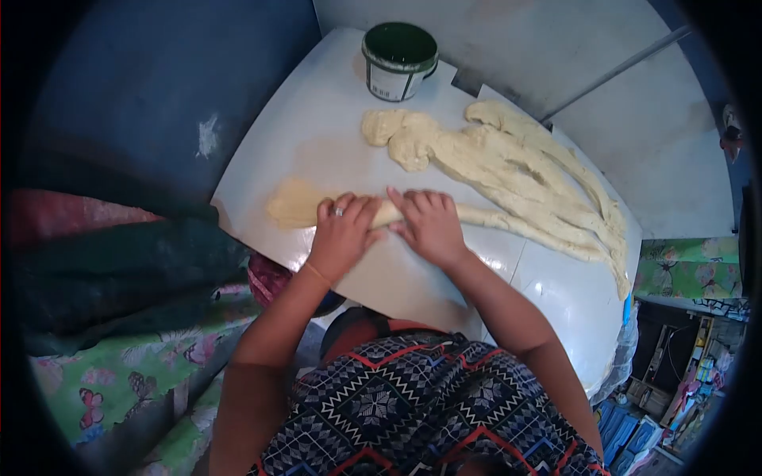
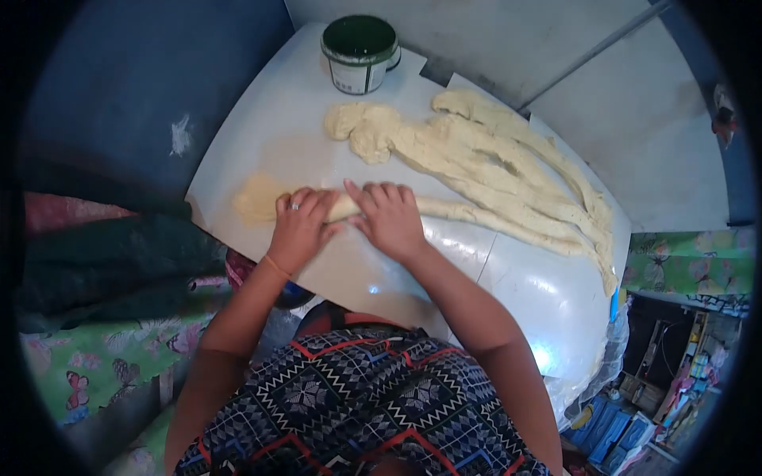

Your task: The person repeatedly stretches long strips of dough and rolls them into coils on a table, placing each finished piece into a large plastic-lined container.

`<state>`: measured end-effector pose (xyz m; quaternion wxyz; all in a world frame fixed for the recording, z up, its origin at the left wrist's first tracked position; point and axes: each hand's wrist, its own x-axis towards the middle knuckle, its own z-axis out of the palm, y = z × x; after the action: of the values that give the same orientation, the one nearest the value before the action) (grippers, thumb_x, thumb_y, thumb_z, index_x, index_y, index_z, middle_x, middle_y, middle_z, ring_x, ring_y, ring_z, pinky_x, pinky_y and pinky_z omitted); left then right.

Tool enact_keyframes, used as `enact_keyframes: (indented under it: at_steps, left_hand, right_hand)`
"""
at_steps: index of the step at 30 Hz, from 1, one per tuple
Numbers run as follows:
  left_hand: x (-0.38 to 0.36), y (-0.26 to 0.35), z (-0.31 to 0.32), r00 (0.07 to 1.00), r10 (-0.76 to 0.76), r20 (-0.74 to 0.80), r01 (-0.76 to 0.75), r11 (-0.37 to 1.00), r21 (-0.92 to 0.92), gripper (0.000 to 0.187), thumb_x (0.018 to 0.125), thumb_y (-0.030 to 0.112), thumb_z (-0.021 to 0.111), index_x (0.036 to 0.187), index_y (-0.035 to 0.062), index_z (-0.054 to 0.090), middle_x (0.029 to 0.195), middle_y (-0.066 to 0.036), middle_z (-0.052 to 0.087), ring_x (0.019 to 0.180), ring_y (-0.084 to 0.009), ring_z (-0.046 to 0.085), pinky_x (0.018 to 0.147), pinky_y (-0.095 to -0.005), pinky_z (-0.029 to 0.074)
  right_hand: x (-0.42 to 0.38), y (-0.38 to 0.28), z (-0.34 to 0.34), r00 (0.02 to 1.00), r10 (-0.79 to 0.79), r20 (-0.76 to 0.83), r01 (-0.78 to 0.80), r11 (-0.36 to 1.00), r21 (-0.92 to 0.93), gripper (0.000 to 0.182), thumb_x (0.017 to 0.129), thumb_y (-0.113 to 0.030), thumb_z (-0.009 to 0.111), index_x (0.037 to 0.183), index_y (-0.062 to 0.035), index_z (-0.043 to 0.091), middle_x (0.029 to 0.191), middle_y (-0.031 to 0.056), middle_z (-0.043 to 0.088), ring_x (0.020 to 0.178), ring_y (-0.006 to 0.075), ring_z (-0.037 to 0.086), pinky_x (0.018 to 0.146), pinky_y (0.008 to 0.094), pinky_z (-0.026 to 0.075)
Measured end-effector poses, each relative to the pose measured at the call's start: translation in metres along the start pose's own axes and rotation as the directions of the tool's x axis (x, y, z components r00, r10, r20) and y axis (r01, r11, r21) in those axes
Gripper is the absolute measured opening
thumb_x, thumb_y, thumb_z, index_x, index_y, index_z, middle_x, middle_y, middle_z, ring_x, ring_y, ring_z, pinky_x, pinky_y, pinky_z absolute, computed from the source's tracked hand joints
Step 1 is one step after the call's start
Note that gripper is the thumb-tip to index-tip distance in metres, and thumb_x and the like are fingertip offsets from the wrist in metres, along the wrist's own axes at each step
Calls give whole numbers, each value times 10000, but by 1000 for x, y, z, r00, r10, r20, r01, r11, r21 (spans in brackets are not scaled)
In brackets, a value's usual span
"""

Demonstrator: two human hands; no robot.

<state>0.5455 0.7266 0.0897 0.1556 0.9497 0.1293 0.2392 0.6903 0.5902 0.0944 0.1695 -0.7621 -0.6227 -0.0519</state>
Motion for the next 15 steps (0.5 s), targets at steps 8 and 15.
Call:
enact_keyframes:
  at_steps: [8,15]
  left_hand:
    - [-61,16,-30,974,-116,195,133,988,-77,270,758,275,695,944,82,658,879,-53,601,991,-246,534,927,-476,247]
    - [-1,-17,5,975,-169,-141,200,947,250,239,795,174,644,1024,104,641,927,-44,624,987,-217,554,906,-438,316]
  right_hand:
    - [-24,16,-18,943,-168,286,115,975,192,385,798,-418,665,1120,-209,651,894,43,529,904,244,515,816,392,374]
    - [36,14,12,999,-14,30,11,994,112,389,826,-259,590,1176,-91,573,1034,68,573,982,248,530,848,405,385]
